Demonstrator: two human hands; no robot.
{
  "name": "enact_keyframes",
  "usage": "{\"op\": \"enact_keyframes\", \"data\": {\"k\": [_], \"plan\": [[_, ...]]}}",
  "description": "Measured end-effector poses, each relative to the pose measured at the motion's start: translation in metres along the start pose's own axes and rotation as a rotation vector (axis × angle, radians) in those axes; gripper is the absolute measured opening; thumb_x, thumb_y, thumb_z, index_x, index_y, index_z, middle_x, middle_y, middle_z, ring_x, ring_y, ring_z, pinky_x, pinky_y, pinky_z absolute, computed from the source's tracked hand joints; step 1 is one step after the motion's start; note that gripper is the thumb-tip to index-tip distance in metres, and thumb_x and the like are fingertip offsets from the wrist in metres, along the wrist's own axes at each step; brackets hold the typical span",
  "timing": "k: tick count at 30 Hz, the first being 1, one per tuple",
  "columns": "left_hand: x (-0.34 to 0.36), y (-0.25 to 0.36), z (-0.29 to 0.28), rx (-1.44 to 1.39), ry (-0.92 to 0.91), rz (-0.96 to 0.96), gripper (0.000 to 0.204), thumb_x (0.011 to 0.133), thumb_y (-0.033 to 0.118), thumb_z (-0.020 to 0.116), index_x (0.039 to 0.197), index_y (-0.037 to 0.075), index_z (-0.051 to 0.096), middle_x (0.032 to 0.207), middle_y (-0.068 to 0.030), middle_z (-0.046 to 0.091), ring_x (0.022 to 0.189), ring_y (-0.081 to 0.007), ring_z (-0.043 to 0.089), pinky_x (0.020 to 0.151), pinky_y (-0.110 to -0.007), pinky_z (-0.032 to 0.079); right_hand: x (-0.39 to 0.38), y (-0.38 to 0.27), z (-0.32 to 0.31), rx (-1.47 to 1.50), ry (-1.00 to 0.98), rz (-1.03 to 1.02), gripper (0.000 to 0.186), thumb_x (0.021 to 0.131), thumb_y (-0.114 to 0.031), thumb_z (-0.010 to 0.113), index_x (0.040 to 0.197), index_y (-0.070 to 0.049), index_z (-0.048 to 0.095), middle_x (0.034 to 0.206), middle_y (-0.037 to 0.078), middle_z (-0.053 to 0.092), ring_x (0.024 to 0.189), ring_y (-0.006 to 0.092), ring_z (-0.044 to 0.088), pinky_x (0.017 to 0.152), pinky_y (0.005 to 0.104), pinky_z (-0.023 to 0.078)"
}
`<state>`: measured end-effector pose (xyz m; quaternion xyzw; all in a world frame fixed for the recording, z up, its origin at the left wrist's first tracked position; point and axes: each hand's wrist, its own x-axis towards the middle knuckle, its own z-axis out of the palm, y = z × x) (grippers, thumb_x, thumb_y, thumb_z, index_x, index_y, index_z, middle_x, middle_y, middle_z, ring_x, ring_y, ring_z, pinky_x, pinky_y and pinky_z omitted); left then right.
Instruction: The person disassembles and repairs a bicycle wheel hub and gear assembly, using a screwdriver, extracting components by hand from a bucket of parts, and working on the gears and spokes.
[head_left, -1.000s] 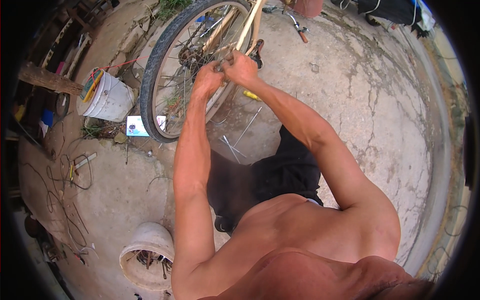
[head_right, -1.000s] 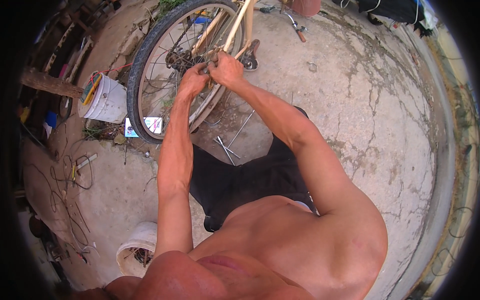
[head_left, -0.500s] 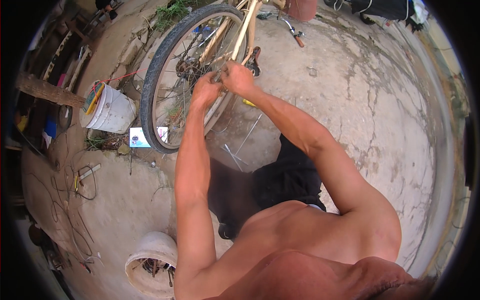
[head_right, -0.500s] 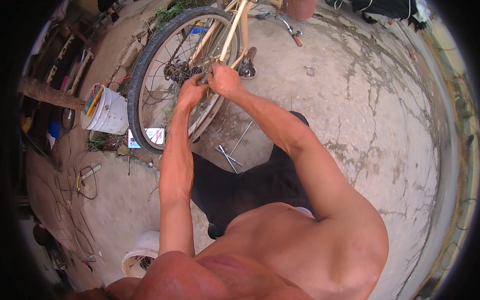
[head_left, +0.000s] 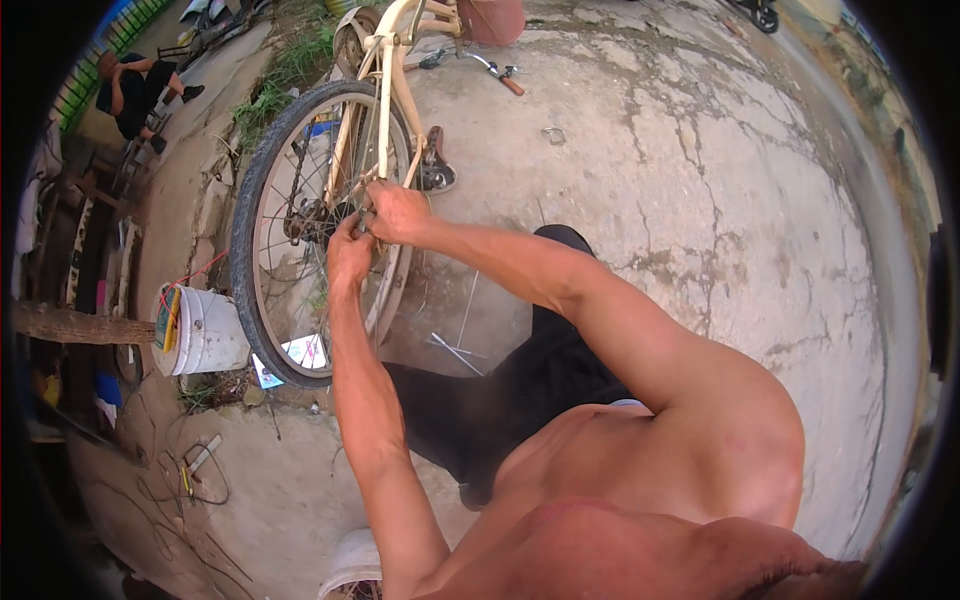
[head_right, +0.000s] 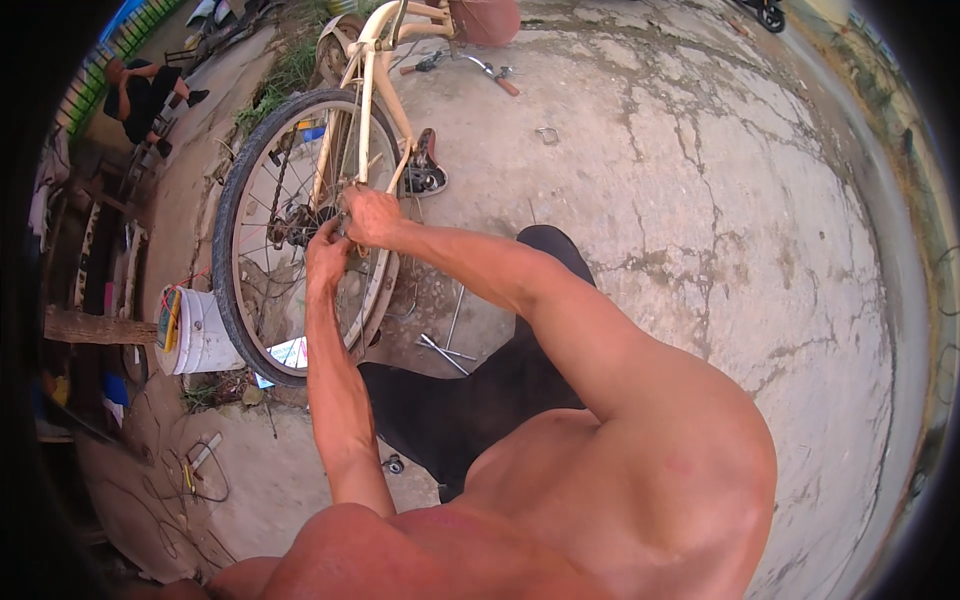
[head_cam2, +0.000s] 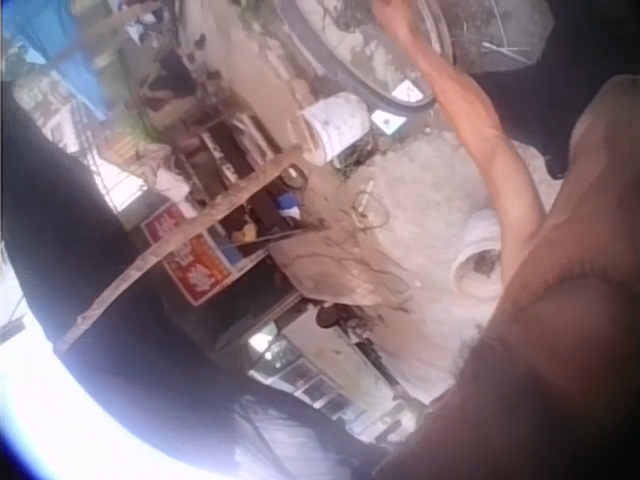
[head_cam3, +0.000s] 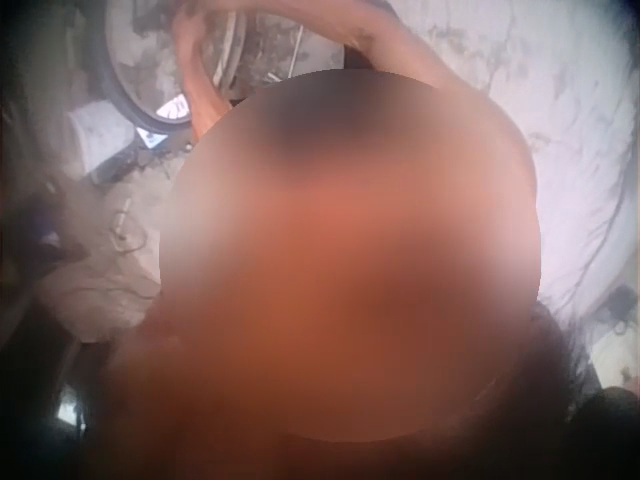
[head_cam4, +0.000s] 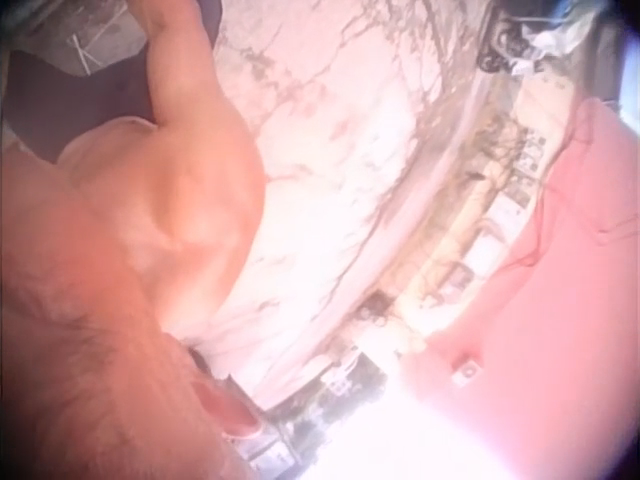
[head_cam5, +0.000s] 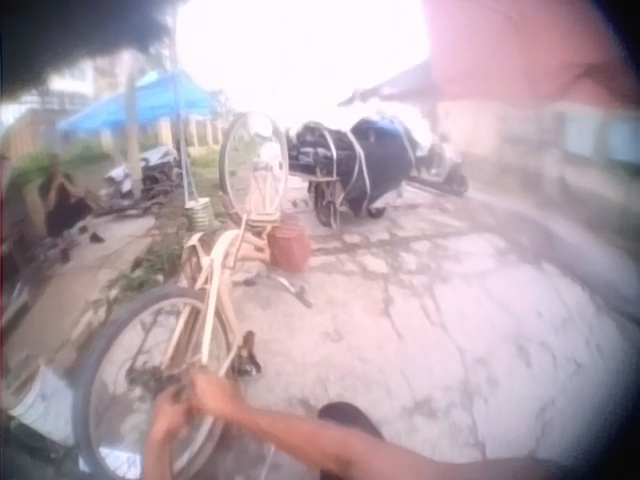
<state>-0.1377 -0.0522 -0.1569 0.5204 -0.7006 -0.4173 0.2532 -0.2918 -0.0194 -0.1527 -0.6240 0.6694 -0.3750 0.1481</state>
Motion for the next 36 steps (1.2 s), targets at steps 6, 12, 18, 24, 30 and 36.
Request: {"op": "enact_keyframes", "data": {"k": [6, 12, 18, 24, 30, 36], "plan": [[-0.001, 0.004, -0.001, 0.006, 0.023, -0.020, 0.064, 0.080, 0.008, 0.067, 0.142, -0.006, 0.056, 0.080, -0.0048, 0.063, 0.072, -0.0145, 0.058, 0.069, -0.031, 0.049, 0.004, 0.005, 0.005, 0.002, 0.004, 0.051, 0.024, 0.083, -0.022, 0.068, 0.101, -0.005, 0.066, 0.104, 0.019, 0.071, 0.097, 0.0375, 0.070, 0.085, 0.0474, 0.056], [-0.003, -0.005, -0.007, 0.014, 0.050, 0.004, 0.059, 0.082, 0.010, 0.068, 0.139, -0.004, 0.060, 0.078, -0.0002, 0.060, 0.069, -0.0112, 0.054, 0.063, -0.027, 0.045, 0.000, -0.012, 0.009, 0.101, 0.076, 0.036, 0.024, 0.085, -0.020, 0.067, 0.103, -0.005, 0.069, 0.102, 0.020, 0.073, 0.096, 0.0408, 0.070, 0.085, 0.0512, 0.055], [-0.003, 0.005, 0.003, 0.055, 0.060, 0.054, 0.060, 0.081, 0.010, 0.069, 0.139, -0.003, 0.060, 0.076, 0.0000, 0.060, 0.069, -0.0121, 0.055, 0.064, -0.029, 0.046, 0.006, 0.004, 0.005, 0.036, 0.080, 0.058, 0.025, 0.086, -0.022, 0.067, 0.104, -0.006, 0.068, 0.104, 0.019, 0.073, 0.095, 0.0405, 0.071, 0.083, 0.0498, 0.056], [-0.001, -0.007, -0.003, -0.079, 0.021, -0.001, 0.061, 0.080, 0.005, 0.068, 0.139, -0.006, 0.059, 0.075, 0.0016, 0.058, 0.066, -0.0096, 0.053, 0.059, -0.026, 0.044, 0.002, 0.005, 0.013, 0.160, 0.020, 0.118, 0.028, 0.083, -0.023, 0.071, 0.105, -0.007, 0.064, 0.105, 0.018, 0.071, 0.100, 0.0417, 0.069, 0.088, 0.0514, 0.054], [-0.005, 0.009, -0.001, -0.065, 0.030, -0.009, 0.061, 0.079, 0.004, 0.069, 0.138, -0.006, 0.059, 0.076, 0.0012, 0.057, 0.067, -0.0095, 0.053, 0.059, -0.025, 0.044, 0.005, 0.008, 0.005, 0.070, 0.006, 0.011, 0.026, 0.085, -0.023, 0.070, 0.105, -0.007, 0.065, 0.106, 0.019, 0.071, 0.100, 0.0411, 0.069, 0.087, 0.0515, 0.054], [-0.004, 0.008, -0.002, -0.014, 0.014, -0.015, 0.066, 0.079, 0.014, 0.071, 0.139, -0.006, 0.058, 0.080, -0.0047, 0.065, 0.072, -0.0140, 0.059, 0.068, -0.031, 0.050, 0.004, 0.007, 0.004, 0.184, -0.009, 0.167, 0.024, 0.086, -0.022, 0.069, 0.104, -0.007, 0.065, 0.107, 0.019, 0.070, 0.102, 0.0410, 0.068, 0.088, 0.0516, 0.054]]}}
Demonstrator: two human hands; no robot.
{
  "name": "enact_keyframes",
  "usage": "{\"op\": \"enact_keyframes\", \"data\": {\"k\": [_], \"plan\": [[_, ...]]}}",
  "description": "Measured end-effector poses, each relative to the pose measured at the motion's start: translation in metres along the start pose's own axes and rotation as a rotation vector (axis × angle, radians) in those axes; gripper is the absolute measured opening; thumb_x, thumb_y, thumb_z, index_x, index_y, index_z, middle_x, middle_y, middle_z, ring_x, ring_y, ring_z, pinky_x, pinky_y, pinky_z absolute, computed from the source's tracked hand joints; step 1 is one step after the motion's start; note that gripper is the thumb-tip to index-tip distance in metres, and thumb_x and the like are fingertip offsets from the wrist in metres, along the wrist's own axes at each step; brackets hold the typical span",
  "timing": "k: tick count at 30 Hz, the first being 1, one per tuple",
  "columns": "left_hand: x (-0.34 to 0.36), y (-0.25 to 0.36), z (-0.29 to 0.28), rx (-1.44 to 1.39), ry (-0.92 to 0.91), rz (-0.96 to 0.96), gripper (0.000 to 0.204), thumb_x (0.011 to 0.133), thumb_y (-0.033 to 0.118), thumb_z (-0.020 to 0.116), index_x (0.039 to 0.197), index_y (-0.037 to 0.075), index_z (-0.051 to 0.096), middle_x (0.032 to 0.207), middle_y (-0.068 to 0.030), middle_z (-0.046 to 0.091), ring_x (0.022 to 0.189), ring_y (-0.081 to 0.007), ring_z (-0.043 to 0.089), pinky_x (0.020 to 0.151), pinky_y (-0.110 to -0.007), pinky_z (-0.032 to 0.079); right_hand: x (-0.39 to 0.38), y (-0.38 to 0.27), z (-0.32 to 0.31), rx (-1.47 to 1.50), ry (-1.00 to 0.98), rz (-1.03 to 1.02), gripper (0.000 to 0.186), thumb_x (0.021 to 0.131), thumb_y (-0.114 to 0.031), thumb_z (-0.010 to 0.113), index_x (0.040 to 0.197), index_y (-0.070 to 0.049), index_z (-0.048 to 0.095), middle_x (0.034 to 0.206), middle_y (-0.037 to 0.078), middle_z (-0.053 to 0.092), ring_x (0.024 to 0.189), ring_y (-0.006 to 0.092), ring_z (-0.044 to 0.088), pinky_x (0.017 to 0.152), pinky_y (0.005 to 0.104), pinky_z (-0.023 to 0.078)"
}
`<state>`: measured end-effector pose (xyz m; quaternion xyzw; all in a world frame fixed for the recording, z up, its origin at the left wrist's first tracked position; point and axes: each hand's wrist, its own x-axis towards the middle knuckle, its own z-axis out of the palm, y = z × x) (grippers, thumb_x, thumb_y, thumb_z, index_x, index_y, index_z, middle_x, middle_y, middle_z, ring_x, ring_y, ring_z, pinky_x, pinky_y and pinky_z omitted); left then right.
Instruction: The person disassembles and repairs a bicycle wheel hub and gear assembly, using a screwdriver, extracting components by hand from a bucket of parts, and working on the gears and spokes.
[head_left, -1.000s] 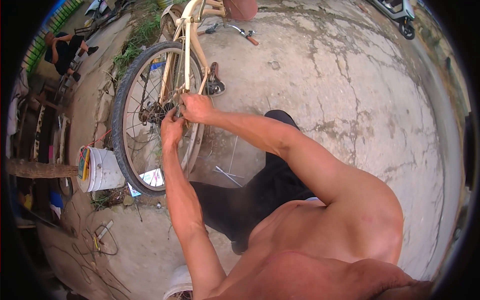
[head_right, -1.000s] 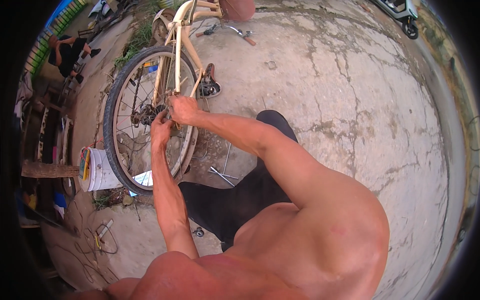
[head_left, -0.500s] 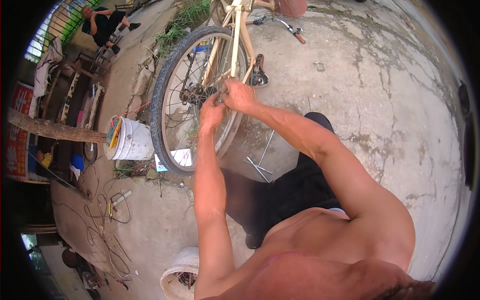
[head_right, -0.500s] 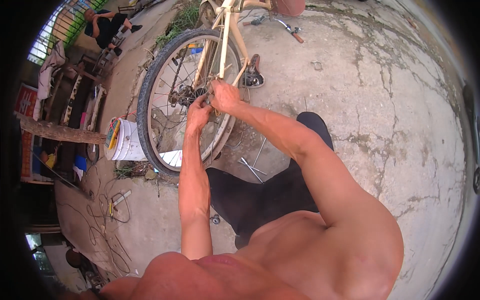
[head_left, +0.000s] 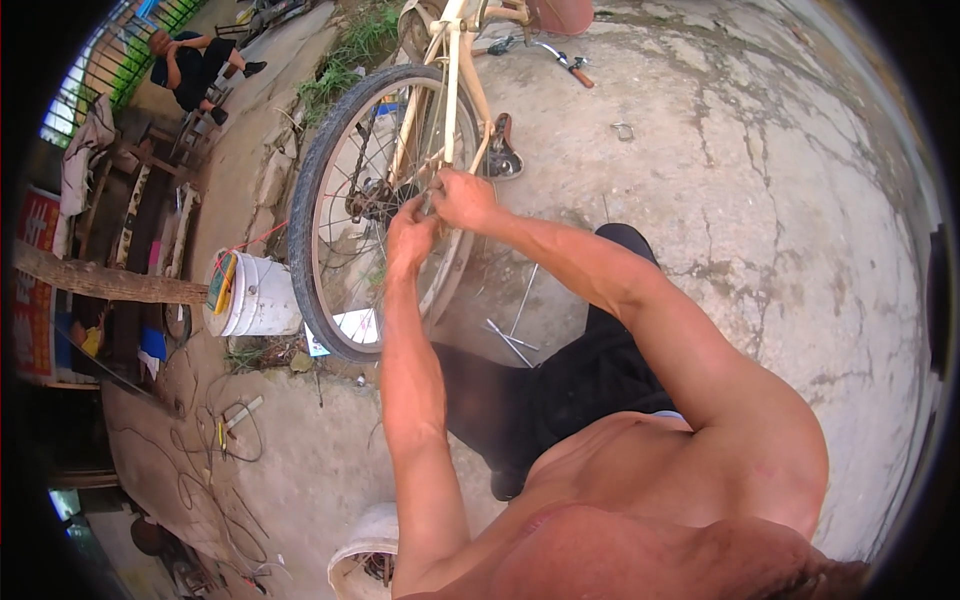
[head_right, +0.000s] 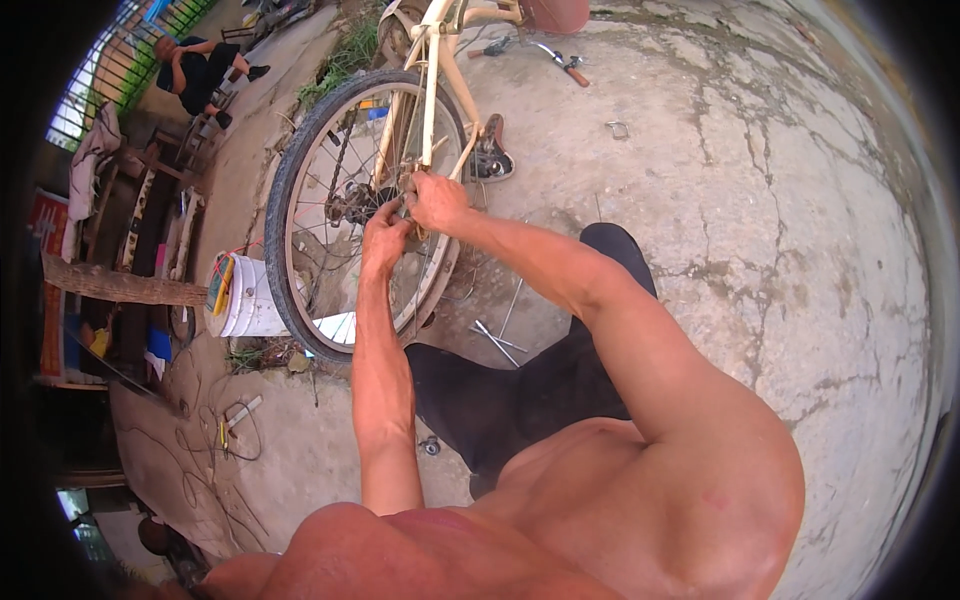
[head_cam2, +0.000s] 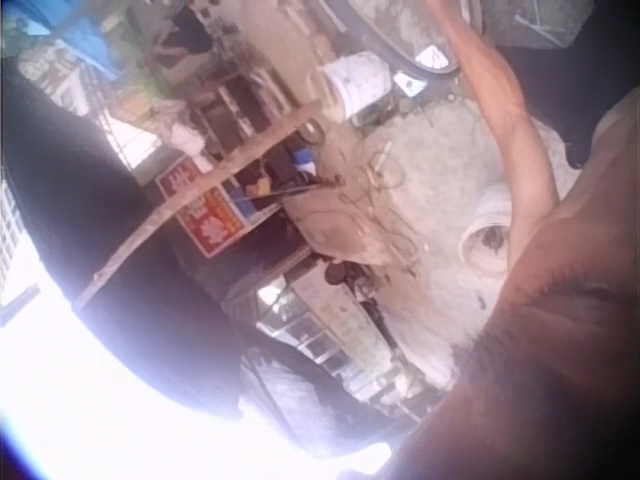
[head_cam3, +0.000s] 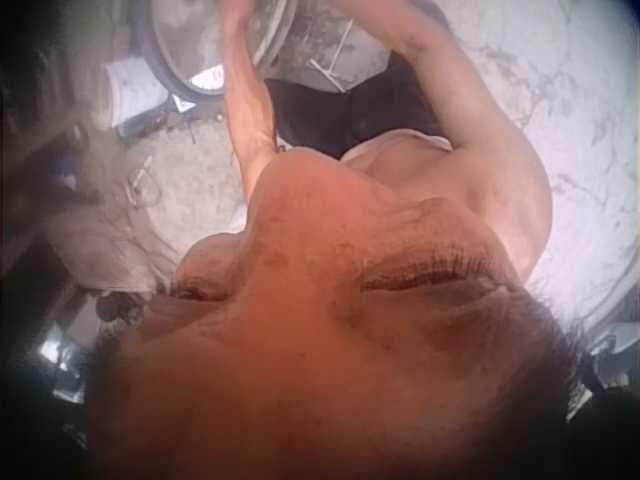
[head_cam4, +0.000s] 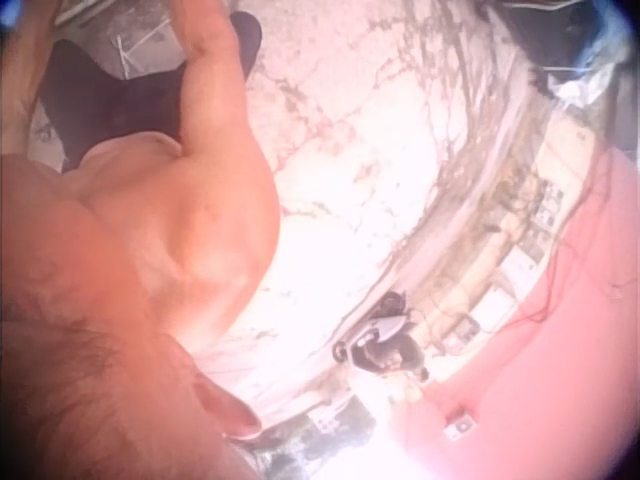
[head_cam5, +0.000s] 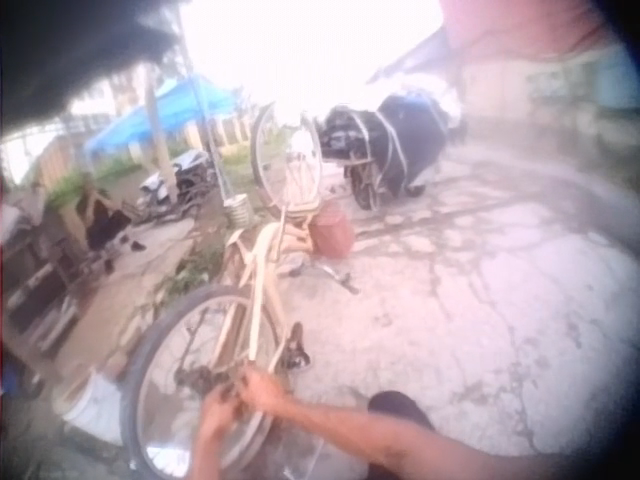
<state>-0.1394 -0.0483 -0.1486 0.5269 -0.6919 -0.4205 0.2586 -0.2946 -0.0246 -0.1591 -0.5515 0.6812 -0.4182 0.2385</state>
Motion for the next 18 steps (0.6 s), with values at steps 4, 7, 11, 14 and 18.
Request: {"op": "enact_keyframes", "data": {"k": [4, 7, 11, 14, 18], "plan": [[-0.001, 0.000, 0.000, -0.027, 0.004, 0.001, 0.064, 0.079, 0.014, 0.071, 0.139, -0.006, 0.059, 0.079, -0.0049, 0.064, 0.070, -0.0141, 0.058, 0.066, -0.031, 0.049, -0.004, -0.002, -0.002, -0.140, 0.020, -0.091, 0.024, 0.089, -0.025, 0.066, 0.105, -0.008, 0.066, 0.108, 0.015, 0.071, 0.101, 0.0374, 0.069, 0.086, 0.0482, 0.055], [0.004, -0.007, 0.001, 0.017, -0.006, 0.031, 0.064, 0.079, 0.014, 0.069, 0.139, -0.007, 0.058, 0.079, -0.0054, 0.064, 0.072, -0.0147, 0.059, 0.069, -0.031, 0.050, -0.003, -0.002, -0.003, -0.064, 0.021, -0.129, 0.021, 0.088, -0.023, 0.065, 0.102, -0.008, 0.064, 0.109, 0.016, 0.071, 0.101, 0.0384, 0.069, 0.086, 0.0492, 0.055], [0.008, -0.019, -0.001, 0.035, 0.025, 0.050, 0.065, 0.079, 0.015, 0.068, 0.140, -0.005, 0.058, 0.083, -0.0071, 0.067, 0.075, -0.0172, 0.062, 0.072, -0.031, 0.051, -0.002, 0.001, 0.007, -0.073, 0.042, -0.134, 0.022, 0.087, -0.024, 0.066, 0.102, -0.008, 0.065, 0.106, 0.015, 0.072, 0.099, 0.0379, 0.070, 0.085, 0.0490, 0.055], [0.006, -0.011, -0.001, 0.078, -0.008, 0.042, 0.064, 0.080, 0.017, 0.067, 0.140, -0.004, 0.058, 0.085, -0.0082, 0.068, 0.078, -0.0188, 0.064, 0.076, -0.034, 0.052, 0.005, 0.005, 0.010, -0.150, 0.043, -0.153, 0.022, 0.086, -0.024, 0.068, 0.101, -0.008, 0.067, 0.103, 0.014, 0.074, 0.097, 0.0369, 0.071, 0.085, 0.0480, 0.055], [0.001, 0.003, 0.002, 0.051, -0.006, 0.050, 0.065, 0.080, 0.013, 0.073, 0.140, -0.006, 0.058, 0.077, 0.0003, 0.060, 0.070, -0.0112, 0.055, 0.064, -0.027, 0.046, 0.002, 0.009, 0.005, -0.097, 0.044, -0.094, 0.023, 0.085, -0.025, 0.070, 0.100, -0.008, 0.069, 0.101, 0.013, 0.074, 0.095, 0.0356, 0.072, 0.085, 0.0469, 0.056]]}}
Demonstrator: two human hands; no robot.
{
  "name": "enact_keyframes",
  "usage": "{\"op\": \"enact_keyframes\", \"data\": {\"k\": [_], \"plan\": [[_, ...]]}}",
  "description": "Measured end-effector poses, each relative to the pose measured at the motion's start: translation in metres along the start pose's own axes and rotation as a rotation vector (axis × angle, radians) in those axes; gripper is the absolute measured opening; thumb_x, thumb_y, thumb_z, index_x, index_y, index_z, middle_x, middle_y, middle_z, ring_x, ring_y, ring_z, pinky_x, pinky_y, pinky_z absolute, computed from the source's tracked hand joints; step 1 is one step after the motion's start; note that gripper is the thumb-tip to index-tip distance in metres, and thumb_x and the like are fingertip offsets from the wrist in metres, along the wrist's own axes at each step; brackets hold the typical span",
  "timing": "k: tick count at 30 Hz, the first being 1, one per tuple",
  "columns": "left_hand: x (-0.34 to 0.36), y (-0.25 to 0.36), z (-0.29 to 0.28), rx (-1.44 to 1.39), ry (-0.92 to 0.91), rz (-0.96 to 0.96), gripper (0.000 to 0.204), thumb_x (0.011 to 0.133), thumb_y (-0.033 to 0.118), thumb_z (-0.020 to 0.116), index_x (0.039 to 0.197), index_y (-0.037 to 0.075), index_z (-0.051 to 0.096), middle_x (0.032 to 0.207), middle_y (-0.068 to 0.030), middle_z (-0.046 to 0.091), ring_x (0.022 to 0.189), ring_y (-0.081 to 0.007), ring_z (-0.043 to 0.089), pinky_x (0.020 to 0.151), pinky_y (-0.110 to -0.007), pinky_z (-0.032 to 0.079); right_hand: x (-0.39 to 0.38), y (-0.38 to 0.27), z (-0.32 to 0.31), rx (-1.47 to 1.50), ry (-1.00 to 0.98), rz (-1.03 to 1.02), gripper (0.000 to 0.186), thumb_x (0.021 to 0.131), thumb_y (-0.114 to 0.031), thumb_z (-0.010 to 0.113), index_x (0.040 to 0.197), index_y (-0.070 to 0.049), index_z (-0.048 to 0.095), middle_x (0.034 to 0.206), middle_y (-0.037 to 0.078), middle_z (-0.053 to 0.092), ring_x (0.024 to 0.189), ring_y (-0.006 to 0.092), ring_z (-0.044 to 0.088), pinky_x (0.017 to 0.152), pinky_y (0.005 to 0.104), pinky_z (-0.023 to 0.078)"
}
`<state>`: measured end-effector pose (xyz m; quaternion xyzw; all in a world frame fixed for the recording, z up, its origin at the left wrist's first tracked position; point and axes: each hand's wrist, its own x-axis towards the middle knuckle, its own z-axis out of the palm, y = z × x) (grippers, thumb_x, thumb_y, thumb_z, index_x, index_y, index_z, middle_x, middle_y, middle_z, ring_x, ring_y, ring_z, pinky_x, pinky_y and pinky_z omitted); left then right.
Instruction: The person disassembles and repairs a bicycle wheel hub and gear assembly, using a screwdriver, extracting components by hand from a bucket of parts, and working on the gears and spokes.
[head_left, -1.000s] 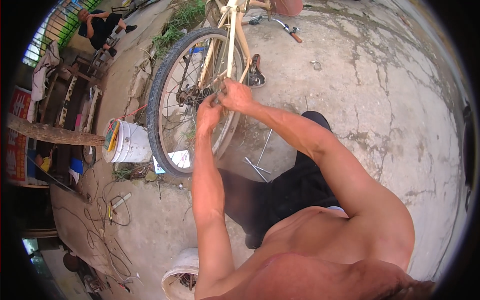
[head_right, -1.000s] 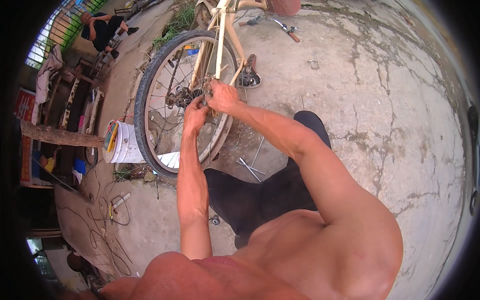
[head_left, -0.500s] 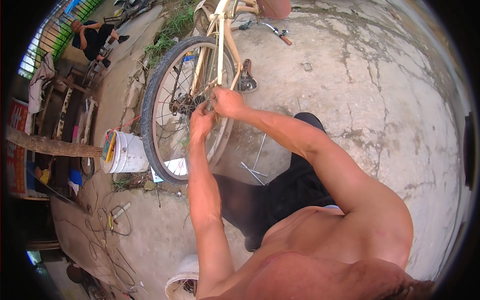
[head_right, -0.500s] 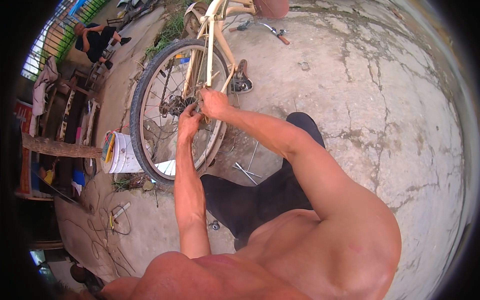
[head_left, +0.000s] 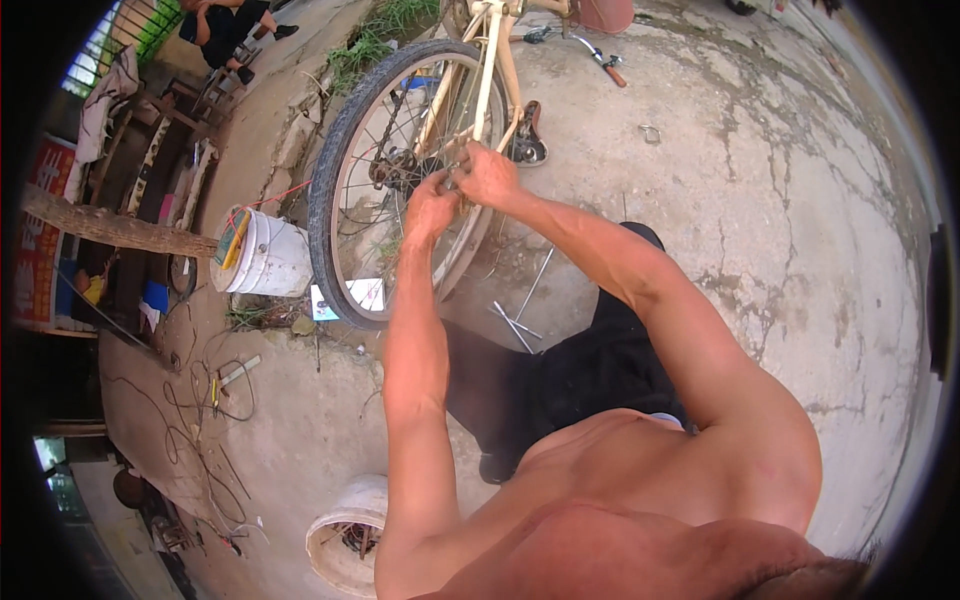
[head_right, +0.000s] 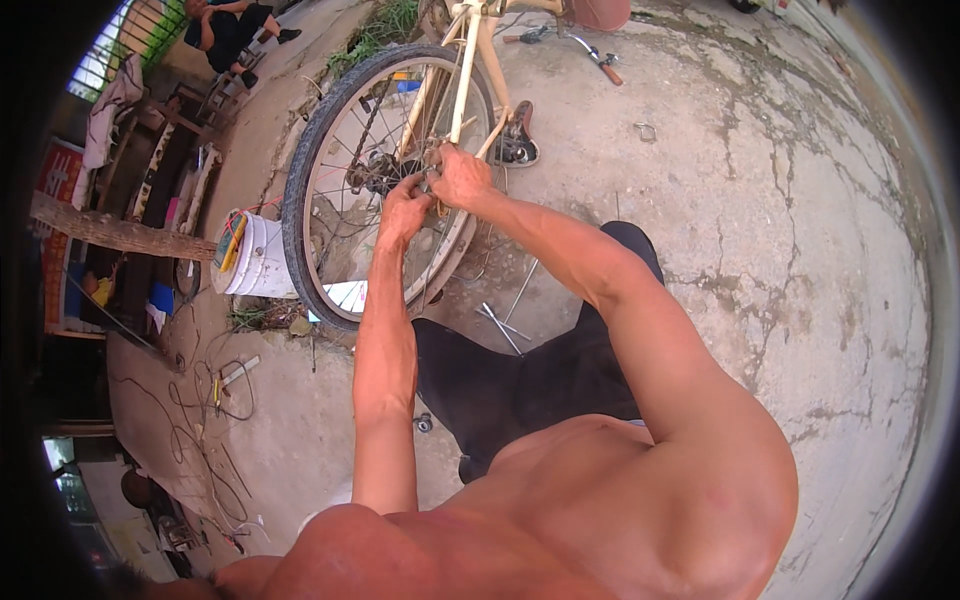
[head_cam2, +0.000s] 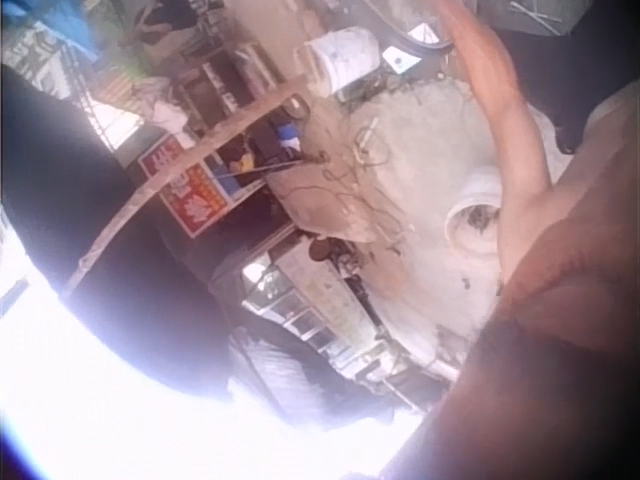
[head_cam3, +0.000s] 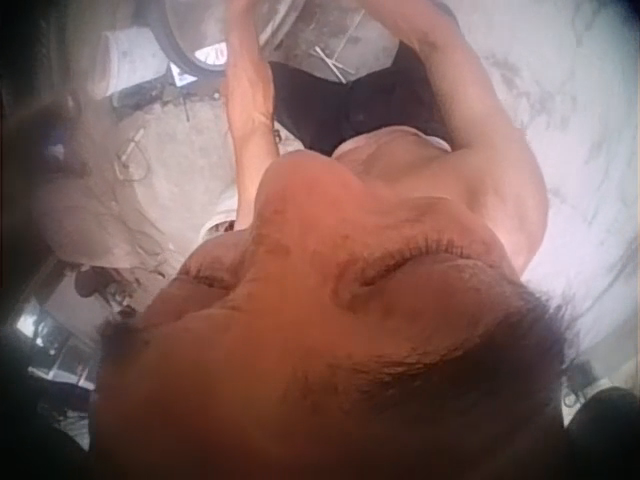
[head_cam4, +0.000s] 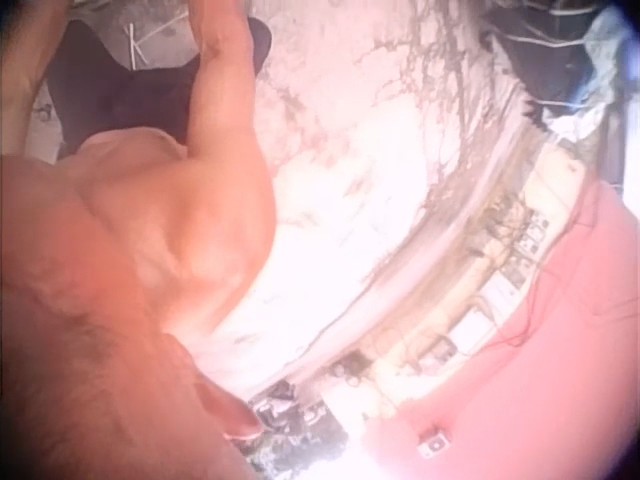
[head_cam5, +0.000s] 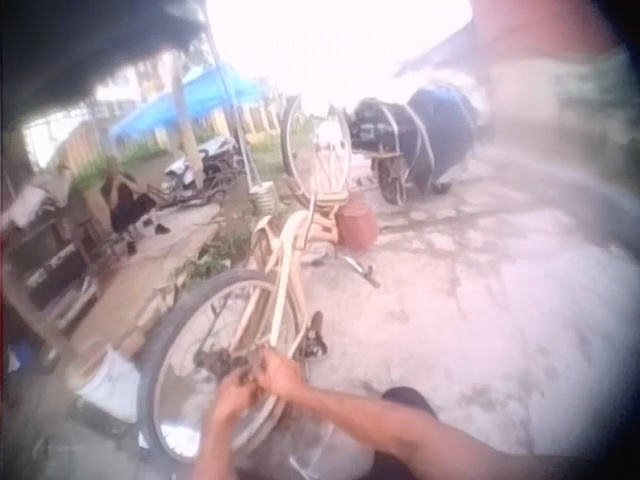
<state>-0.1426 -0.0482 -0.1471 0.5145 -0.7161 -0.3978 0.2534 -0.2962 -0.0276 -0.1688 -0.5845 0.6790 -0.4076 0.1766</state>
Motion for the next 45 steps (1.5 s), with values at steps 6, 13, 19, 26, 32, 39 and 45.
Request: {"op": "enact_keyframes", "data": {"k": [6, 13, 19, 26, 32, 39, 45], "plan": [[-0.002, -0.014, -0.005, -0.027, 0.036, -0.017, 0.064, 0.080, 0.012, 0.071, 0.140, -0.006, 0.058, 0.076, -0.0007, 0.060, 0.069, -0.0116, 0.056, 0.064, -0.027, 0.046, -0.001, -0.011, 0.001, 0.009, -0.034, -0.064, 0.027, 0.086, -0.024, 0.071, 0.108, -0.008, 0.067, 0.108, 0.021, 0.072, 0.101, 0.0408, 0.070, 0.089, 0.0519, 0.054], [-0.003, -0.005, -0.003, -0.033, 0.021, 0.000, 0.064, 0.080, 0.010, 0.068, 0.141, -0.005, 0.057, 0.077, -0.0006, 0.060, 0.070, -0.0125, 0.055, 0.065, -0.028, 0.046, 0.004, -0.004, 0.004, -0.032, -0.008, 0.043, 0.026, 0.086, -0.023, 0.069, 0.106, -0.007, 0.067, 0.107, 0.020, 0.072, 0.099, 0.0408, 0.070, 0.085, 0.0513, 0.055], [-0.010, 0.003, -0.003, -0.039, 0.026, -0.030, 0.064, 0.080, 0.009, 0.067, 0.141, -0.005, 0.057, 0.077, -0.0006, 0.060, 0.070, -0.0124, 0.055, 0.065, -0.028, 0.046, -0.002, -0.005, 0.004, 0.133, 0.000, 0.062, 0.023, 0.083, -0.022, 0.072, 0.102, -0.009, 0.069, 0.098, 0.015, 0.074, 0.093, 0.0347, 0.072, 0.083, 0.0457, 0.055], [-0.008, -0.001, -0.004, -0.041, 0.041, -0.024, 0.063, 0.080, 0.010, 0.068, 0.141, -0.005, 0.058, 0.077, -0.0006, 0.060, 0.070, -0.0123, 0.055, 0.065, -0.028, 0.046, 0.000, -0.007, 0.003, -0.015, 0.000, -0.081, 0.026, 0.082, -0.022, 0.074, 0.102, -0.007, 0.069, 0.098, 0.014, 0.075, 0.094, 0.0335, 0.072, 0.083, 0.0441, 0.055], [-0.008, 0.001, -0.004, -0.042, 0.028, -0.028, 0.064, 0.080, 0.010, 0.069, 0.141, -0.005, 0.057, 0.077, -0.0006, 0.059, 0.071, -0.0128, 0.055, 0.065, -0.028, 0.046, 0.001, -0.001, 0.004, 0.135, -0.025, 0.051, 0.024, 0.082, -0.024, 0.074, 0.098, -0.008, 0.067, 0.099, 0.015, 0.075, 0.095, 0.0371, 0.071, 0.085, 0.0492, 0.055], [-0.007, -0.004, -0.005, -0.068, 0.021, -0.028, 0.065, 0.080, 0.010, 0.070, 0.142, -0.007, 0.056, 0.076, -0.0008, 0.058, 0.070, -0.0123, 0.054, 0.065, -0.028, 0.045, 0.001, -0.006, 0.002, 0.182, -0.040, 0.056, 0.022, 0.081, -0.020, 0.074, 0.099, -0.007, 0.069, 0.095, 0.014, 0.076, 0.094, 0.0349, 0.073, 0.083, 0.0459, 0.056], [-0.005, -0.003, -0.002, -0.004, 0.035, -0.019, 0.060, 0.081, 0.015, 0.069, 0.138, -0.003, 0.061, 0.080, -0.0068, 0.067, 0.073, -0.0170, 0.064, 0.070, -0.033, 0.052, 0.008, 0.003, 0.004, 0.285, -0.018, 0.112, 0.025, 0.080, -0.020, 0.075, 0.101, -0.007, 0.072, 0.092, 0.013, 0.077, 0.090, 0.0323, 0.074, 0.082, 0.0419, 0.058]]}}
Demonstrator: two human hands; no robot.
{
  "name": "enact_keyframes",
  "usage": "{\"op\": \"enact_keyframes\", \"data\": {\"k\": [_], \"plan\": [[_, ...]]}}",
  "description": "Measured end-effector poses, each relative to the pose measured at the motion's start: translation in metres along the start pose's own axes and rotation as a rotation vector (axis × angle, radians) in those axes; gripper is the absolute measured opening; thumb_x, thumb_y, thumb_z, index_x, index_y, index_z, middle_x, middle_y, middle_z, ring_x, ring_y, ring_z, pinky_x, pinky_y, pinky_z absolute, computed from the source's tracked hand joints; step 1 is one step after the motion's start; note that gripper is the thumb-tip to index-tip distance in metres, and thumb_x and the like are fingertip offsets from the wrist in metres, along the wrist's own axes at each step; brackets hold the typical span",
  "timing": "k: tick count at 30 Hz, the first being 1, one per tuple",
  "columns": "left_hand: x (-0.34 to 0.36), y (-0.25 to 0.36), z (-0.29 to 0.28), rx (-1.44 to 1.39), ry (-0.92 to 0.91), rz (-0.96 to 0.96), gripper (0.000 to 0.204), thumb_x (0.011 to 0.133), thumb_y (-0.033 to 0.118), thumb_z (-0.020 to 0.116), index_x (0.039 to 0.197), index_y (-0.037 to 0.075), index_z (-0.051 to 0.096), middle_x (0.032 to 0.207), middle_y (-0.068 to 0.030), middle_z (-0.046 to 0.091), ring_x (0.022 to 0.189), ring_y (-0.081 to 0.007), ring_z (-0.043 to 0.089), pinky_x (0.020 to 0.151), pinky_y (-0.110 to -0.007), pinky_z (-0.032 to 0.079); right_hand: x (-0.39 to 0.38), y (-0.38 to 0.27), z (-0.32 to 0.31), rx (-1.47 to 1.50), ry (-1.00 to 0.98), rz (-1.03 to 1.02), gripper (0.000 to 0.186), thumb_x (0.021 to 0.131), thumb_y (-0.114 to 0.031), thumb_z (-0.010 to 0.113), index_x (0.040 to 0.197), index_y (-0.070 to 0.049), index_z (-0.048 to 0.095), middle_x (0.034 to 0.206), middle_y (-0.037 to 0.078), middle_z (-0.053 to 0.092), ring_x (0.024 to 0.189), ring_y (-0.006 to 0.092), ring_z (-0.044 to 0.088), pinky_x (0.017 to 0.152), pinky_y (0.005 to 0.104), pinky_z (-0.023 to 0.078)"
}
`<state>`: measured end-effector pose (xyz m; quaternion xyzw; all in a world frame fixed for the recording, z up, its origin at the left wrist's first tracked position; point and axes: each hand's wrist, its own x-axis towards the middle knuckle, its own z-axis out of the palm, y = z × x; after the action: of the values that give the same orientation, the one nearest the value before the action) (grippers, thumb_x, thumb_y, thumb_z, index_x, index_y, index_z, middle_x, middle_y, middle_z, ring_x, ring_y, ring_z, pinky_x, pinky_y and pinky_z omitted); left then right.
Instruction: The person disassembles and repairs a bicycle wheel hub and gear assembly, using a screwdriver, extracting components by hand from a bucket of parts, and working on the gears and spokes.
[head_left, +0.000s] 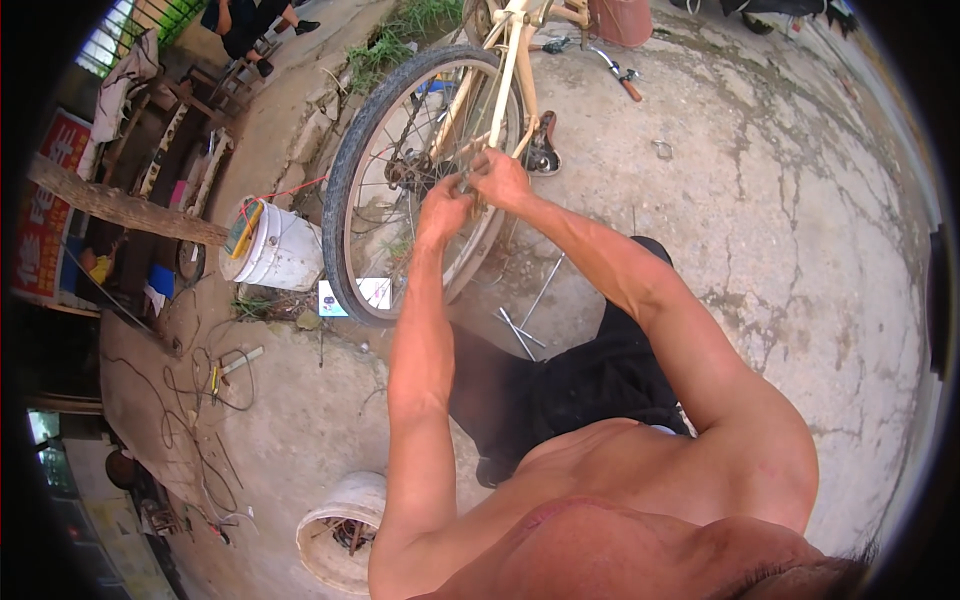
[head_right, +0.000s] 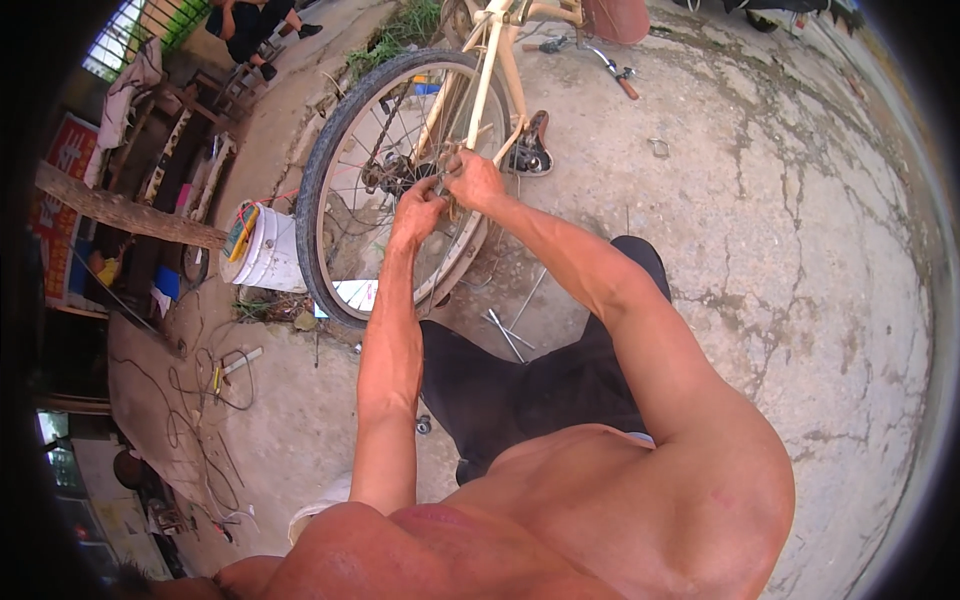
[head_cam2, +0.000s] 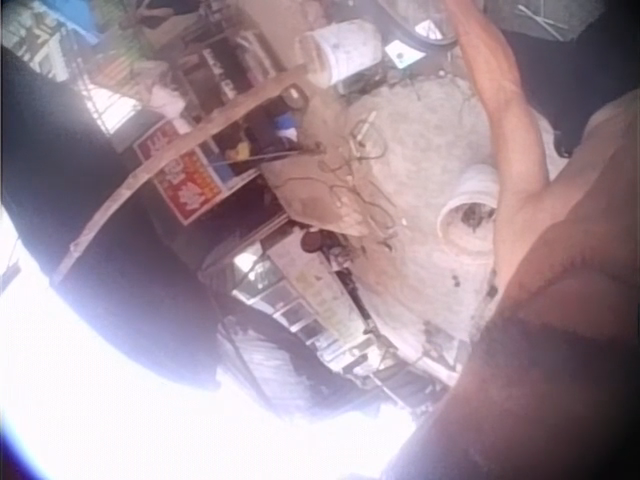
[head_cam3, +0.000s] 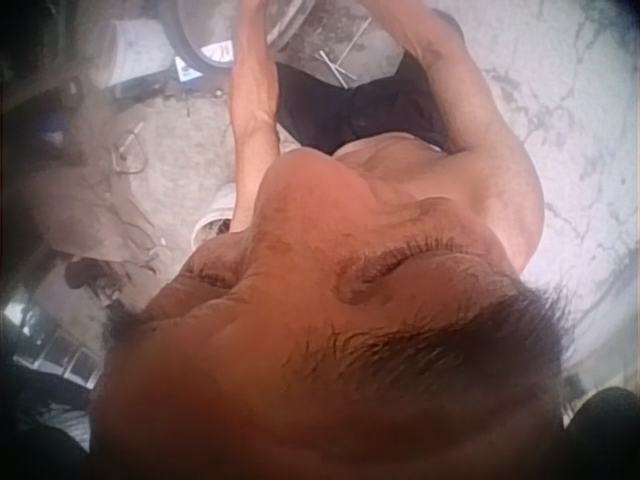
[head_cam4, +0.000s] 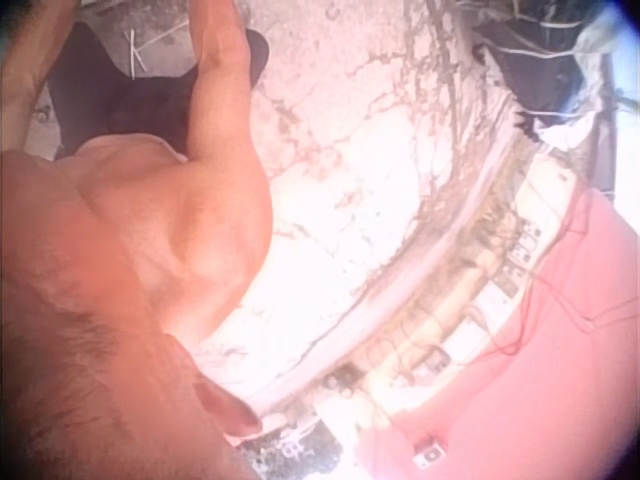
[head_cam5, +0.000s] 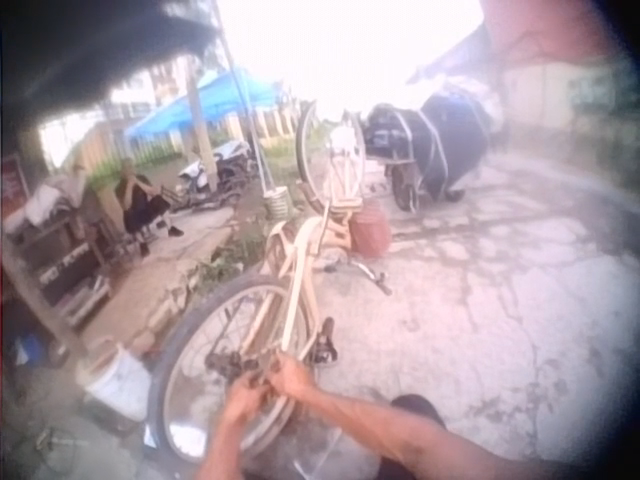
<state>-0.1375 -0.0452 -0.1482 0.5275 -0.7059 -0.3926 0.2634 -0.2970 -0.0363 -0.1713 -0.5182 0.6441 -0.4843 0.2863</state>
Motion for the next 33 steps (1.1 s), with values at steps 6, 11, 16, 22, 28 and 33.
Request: {"op": "enact_keyframes", "data": {"k": [6, 11, 16, 22, 28, 33], "plan": [[0.000, -0.002, 0.003, 0.051, 0.068, 0.035, 0.059, 0.080, 0.015, 0.069, 0.136, -0.004, 0.062, 0.082, -0.0048, 0.065, 0.074, -0.0157, 0.060, 0.071, -0.031, 0.049, 0.008, 0.011, -0.006, 0.196, 0.001, 0.039, 0.025, 0.080, -0.019, 0.076, 0.098, -0.002, 0.072, 0.088, 0.011, 0.077, 0.086, 0.0232, 0.076, 0.077, 0.0363, 0.059], [-0.005, 0.002, 0.004, 0.033, 0.139, -0.004, 0.055, 0.082, 0.020, 0.068, 0.132, -0.002, 0.065, 0.086, -0.0088, 0.069, 0.080, -0.0197, 0.065, 0.076, -0.033, 0.052, 0.021, 0.006, -0.026, 0.942, -0.100, 0.364, 0.020, 0.085, -0.013, 0.073, 0.099, 0.001, 0.067, 0.096, 0.011, 0.072, 0.089, 0.0192, 0.072, 0.073, 0.0299, 0.057], [-0.008, 0.011, 0.007, 0.105, 0.130, -0.017, 0.054, 0.082, 0.026, 0.066, 0.130, 0.000, 0.067, 0.115, -0.0239, 0.073, 0.106, -0.0354, 0.071, 0.096, -0.042, 0.053, 0.037, -0.002, -0.048, 0.204, -0.184, -0.094, 0.024, 0.087, -0.015, 0.069, 0.109, -0.004, 0.070, 0.097, 0.013, 0.075, 0.090, 0.0263, 0.072, 0.077, 0.0385, 0.057], [-0.008, 0.000, 0.009, 0.122, 0.184, 0.011, 0.053, 0.081, 0.026, 0.067, 0.128, 0.003, 0.068, 0.115, -0.0234, 0.073, 0.108, -0.0368, 0.070, 0.097, -0.044, 0.053, 0.039, -0.039, -0.054, -0.666, -0.263, -0.618, 0.031, 0.084, -0.027, 0.069, 0.115, -0.019, 0.071, 0.092, 0.020, 0.073, 0.089, 0.0388, 0.072, 0.078, 0.0501, 0.057], [-0.008, 0.005, 0.011, 0.136, 0.205, 0.003, 0.050, 0.082, 0.026, 0.067, 0.127, 0.004, 0.069, 0.114, -0.0236, 0.073, 0.109, -0.0387, 0.069, 0.096, -0.046, 0.052, 0.051, -0.051, -0.054, -0.917, -0.431, -0.772, 0.032, 0.087, -0.027, 0.069, 0.117, -0.018, 0.070, 0.088, 0.017, 0.074, 0.085, 0.0366, 0.073, 0.074, 0.0493, 0.057], [-0.003, -0.010, 0.013, 0.175, 0.266, 0.085, 0.053, 0.082, 0.029, 0.067, 0.127, 0.001, 0.068, 0.096, -0.0180, 0.073, 0.090, -0.0328, 0.070, 0.084, -0.043, 0.054, 0.057, -0.051, -0.044, -0.956, -0.489, -0.865, 0.026, 0.088, -0.028, 0.067, 0.111, -0.016, 0.070, 0.088, 0.015, 0.075, 0.082, 0.0358, 0.073, 0.071, 0.0493, 0.057]]}}
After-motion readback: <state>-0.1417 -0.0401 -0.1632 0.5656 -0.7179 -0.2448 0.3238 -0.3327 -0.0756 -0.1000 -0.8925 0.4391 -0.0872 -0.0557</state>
